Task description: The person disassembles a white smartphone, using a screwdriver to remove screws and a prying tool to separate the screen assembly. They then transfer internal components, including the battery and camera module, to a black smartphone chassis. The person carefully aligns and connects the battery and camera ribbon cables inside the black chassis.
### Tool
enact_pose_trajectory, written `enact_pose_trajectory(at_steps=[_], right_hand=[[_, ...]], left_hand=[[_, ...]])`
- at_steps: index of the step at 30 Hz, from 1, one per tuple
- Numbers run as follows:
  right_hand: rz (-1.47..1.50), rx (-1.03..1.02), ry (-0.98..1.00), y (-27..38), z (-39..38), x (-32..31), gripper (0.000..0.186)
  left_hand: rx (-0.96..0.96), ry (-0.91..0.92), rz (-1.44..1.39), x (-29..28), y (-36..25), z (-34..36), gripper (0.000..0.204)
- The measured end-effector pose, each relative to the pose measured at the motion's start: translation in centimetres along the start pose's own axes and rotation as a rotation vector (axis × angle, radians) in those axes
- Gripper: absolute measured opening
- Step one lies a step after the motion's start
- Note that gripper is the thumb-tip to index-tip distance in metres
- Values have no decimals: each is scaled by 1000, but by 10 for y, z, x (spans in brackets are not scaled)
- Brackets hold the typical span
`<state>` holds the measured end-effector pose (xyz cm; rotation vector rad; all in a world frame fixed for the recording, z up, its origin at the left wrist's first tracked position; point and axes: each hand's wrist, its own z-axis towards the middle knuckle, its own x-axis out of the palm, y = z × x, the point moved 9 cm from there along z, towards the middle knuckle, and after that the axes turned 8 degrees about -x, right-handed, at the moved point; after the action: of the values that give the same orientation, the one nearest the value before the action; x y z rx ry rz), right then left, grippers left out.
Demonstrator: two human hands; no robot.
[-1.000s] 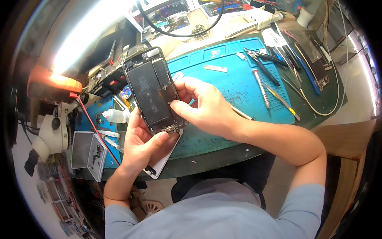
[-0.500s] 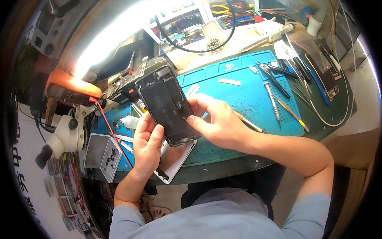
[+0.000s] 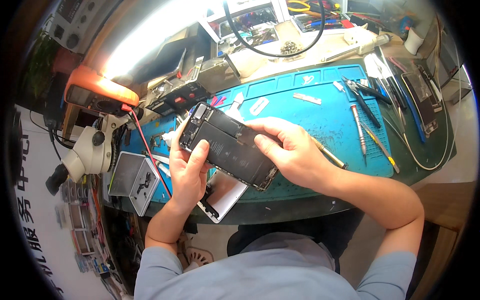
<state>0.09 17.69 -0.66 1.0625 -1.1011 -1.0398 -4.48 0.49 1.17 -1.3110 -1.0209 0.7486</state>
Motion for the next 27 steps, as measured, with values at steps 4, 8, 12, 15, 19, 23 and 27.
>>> enact_pose_trajectory(at_steps=[4, 8, 12, 15, 19, 23, 27], right_hand=[[-177, -154, -69, 9, 2, -8, 29], [-214, -186, -83, 13, 3, -12, 27], [-295, -203, -35, 15, 4, -10, 27], [-305, -221, -33, 17, 4, -10, 26], [-315, -256, -58, 19, 4, -11, 25], [-345, -286, -63, 21, 4, -12, 25], [-343, -301, -68, 22, 5, -12, 25]], left_hand=[[-83, -14, 19, -5, 5, 5, 40], [-106, -12, -121, -8, 8, 9, 28], [-127, -1, -136, -8, 10, 9, 31], [-125, -16, -120, -8, 9, 9, 34], [-126, -18, -103, -11, 11, 9, 35], [-121, -37, -88, -13, 11, 8, 35], [-117, -30, -68, -11, 10, 8, 34]])
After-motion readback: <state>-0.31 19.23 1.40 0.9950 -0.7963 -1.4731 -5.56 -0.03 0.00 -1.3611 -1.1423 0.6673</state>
